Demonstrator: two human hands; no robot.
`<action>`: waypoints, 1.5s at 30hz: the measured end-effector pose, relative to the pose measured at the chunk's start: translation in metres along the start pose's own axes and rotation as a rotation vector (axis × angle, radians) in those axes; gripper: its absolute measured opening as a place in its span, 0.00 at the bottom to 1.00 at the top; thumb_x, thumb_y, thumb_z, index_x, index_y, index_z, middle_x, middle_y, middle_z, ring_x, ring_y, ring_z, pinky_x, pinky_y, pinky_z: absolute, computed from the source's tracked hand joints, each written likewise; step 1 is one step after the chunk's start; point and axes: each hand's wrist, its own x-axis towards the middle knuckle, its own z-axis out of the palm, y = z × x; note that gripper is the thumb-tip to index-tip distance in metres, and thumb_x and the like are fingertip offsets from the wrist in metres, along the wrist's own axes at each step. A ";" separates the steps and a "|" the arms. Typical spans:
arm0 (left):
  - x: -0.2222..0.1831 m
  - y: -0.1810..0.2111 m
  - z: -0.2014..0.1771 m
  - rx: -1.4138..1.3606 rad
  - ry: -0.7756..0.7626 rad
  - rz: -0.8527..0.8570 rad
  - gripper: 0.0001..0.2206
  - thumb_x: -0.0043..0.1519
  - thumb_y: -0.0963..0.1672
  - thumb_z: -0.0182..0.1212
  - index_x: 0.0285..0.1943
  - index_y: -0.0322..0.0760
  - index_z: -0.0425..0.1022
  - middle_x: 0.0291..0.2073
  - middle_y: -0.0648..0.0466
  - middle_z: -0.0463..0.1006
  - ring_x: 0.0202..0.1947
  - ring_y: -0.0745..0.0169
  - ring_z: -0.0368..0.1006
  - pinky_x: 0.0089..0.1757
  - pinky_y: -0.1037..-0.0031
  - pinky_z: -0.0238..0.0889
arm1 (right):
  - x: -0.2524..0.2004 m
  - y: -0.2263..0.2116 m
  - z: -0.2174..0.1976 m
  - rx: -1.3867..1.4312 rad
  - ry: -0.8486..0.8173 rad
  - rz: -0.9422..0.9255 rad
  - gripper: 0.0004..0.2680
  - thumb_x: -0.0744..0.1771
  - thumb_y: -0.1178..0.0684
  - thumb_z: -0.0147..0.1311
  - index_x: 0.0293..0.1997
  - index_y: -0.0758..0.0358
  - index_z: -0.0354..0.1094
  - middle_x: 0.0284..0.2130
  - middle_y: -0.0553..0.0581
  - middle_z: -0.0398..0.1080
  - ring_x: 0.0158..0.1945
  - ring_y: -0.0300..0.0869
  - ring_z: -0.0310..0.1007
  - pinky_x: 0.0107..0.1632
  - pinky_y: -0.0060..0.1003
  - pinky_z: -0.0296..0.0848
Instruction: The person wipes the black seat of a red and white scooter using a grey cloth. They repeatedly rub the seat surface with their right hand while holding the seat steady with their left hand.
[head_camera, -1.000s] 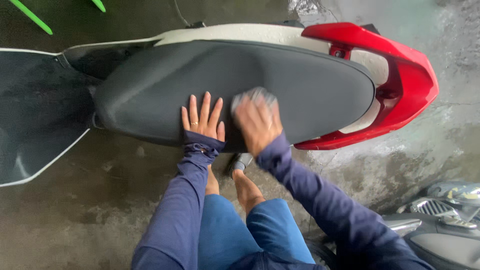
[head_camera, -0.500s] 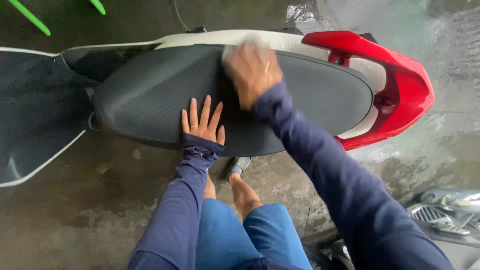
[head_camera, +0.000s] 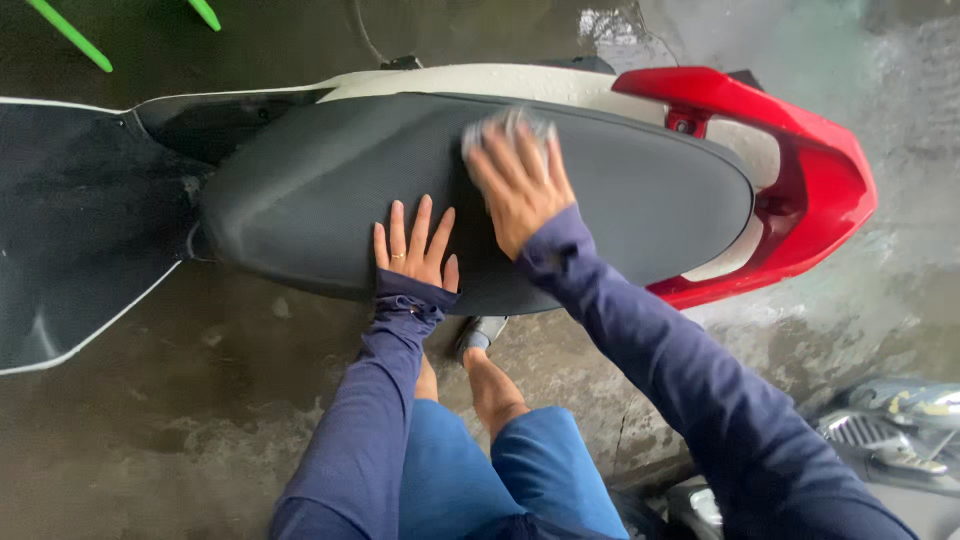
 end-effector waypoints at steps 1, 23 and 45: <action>0.000 -0.001 0.001 -0.005 0.001 0.000 0.35 0.70 0.55 0.58 0.91 0.62 0.65 0.90 0.54 0.59 0.88 0.30 0.52 0.78 0.31 0.46 | 0.000 0.003 -0.005 0.022 -0.070 -0.055 0.23 0.70 0.55 0.58 0.79 0.57 0.69 0.75 0.64 0.70 0.78 0.66 0.67 0.75 0.75 0.69; 0.002 0.003 -0.010 -0.004 -0.015 0.008 0.37 0.68 0.54 0.63 0.92 0.61 0.65 0.90 0.53 0.59 0.88 0.28 0.53 0.78 0.30 0.47 | -0.007 0.072 0.003 0.173 0.174 0.063 0.17 0.72 0.60 0.50 0.71 0.72 0.73 0.65 0.77 0.75 0.70 0.72 0.75 0.74 0.71 0.66; -0.002 -0.005 -0.001 0.004 -0.028 0.006 0.38 0.67 0.54 0.62 0.92 0.58 0.66 0.91 0.51 0.59 0.88 0.26 0.51 0.78 0.30 0.44 | -0.088 0.088 -0.002 0.023 0.058 0.208 0.24 0.72 0.56 0.56 0.83 0.66 0.66 0.77 0.76 0.66 0.80 0.80 0.59 0.78 0.85 0.54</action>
